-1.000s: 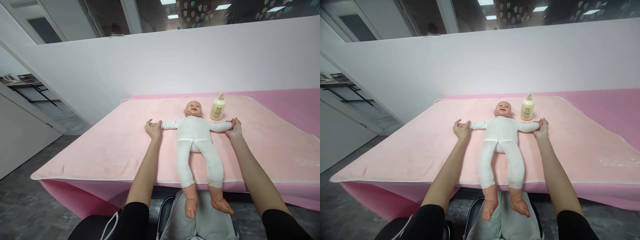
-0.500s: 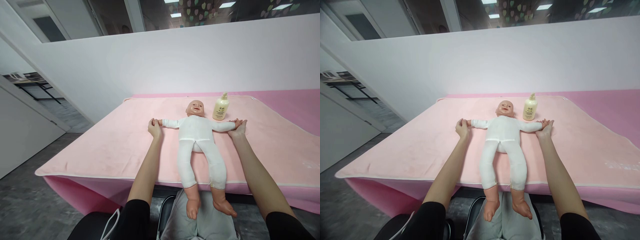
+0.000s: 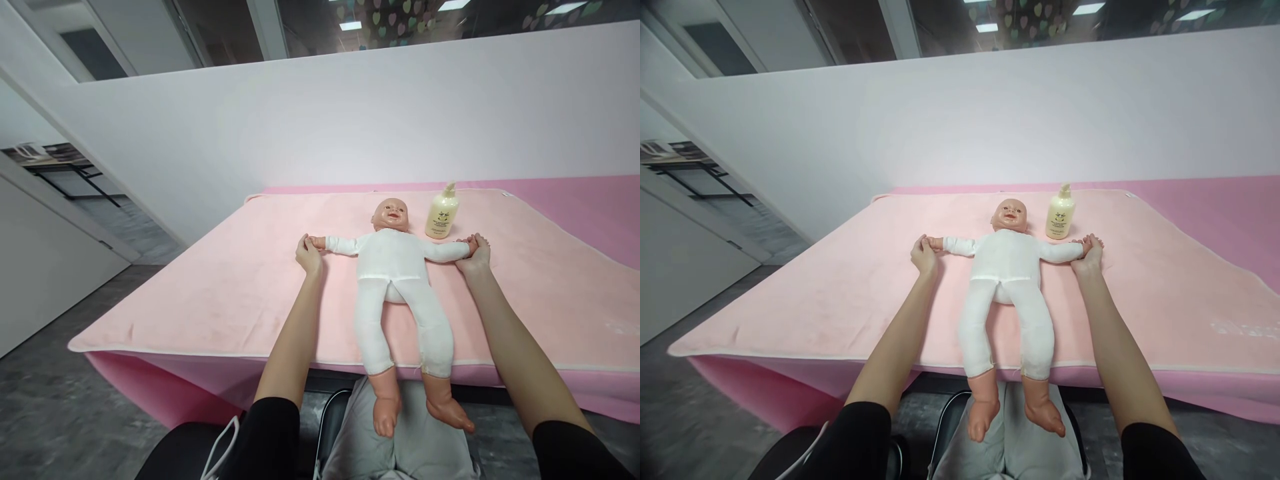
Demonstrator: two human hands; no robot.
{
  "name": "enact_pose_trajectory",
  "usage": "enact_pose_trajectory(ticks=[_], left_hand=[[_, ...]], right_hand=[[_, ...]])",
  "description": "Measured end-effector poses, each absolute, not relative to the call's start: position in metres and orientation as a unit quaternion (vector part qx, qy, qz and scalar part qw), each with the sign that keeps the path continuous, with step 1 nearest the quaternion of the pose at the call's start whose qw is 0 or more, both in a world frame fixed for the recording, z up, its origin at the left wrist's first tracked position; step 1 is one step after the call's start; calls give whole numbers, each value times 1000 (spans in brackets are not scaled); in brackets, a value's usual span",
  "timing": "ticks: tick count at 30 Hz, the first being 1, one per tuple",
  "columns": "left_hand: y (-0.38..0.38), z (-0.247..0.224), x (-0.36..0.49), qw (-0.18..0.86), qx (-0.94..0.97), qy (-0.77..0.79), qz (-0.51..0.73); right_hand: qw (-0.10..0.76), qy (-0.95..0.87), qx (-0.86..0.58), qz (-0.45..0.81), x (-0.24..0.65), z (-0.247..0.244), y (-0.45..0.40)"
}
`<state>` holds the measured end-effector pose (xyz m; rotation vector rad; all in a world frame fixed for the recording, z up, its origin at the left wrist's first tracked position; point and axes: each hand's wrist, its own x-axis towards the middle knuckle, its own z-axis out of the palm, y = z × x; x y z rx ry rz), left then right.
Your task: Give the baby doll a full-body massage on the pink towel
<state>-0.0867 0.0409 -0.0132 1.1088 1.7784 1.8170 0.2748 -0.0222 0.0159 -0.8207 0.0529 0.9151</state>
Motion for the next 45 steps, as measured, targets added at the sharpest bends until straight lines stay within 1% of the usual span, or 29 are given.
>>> enact_pose_trajectory(ticks=[7, 18, 22, 27, 31, 33, 34, 39, 42, 45], left_hand=[[41, -12, -85, 218, 370, 616, 660], [35, -8, -84, 161, 405, 658, 615], [32, -5, -77, 146, 462, 683, 547], [23, -1, -61, 55, 530, 740, 410], [11, 6, -40, 13, 606, 703, 372], [4, 10, -27, 16, 655, 660, 366], [1, 12, -20, 33, 680, 637, 361], [-11, 14, 6, 190, 762, 551, 282], [-13, 12, 8, 213, 765, 542, 273], [-12, 10, 6, 225, 762, 542, 275]], right_hand=[[809, 32, -379, 447, 277, 15, -20], [825, 0, -351, 444, 285, 4, -19], [820, 7, -365, 440, 280, 8, -19], [835, 1, -370, 407, 265, 8, -17], [841, -46, -384, 379, 248, 8, -27], [814, -70, -400, 414, 239, 8, -43], [794, -77, -411, 441, 235, 8, -55], [662, -72, -464, 584, 207, 2, -129], [586, -109, -470, 651, 186, 2, -156], [568, -89, -479, 664, 165, 11, -157]])
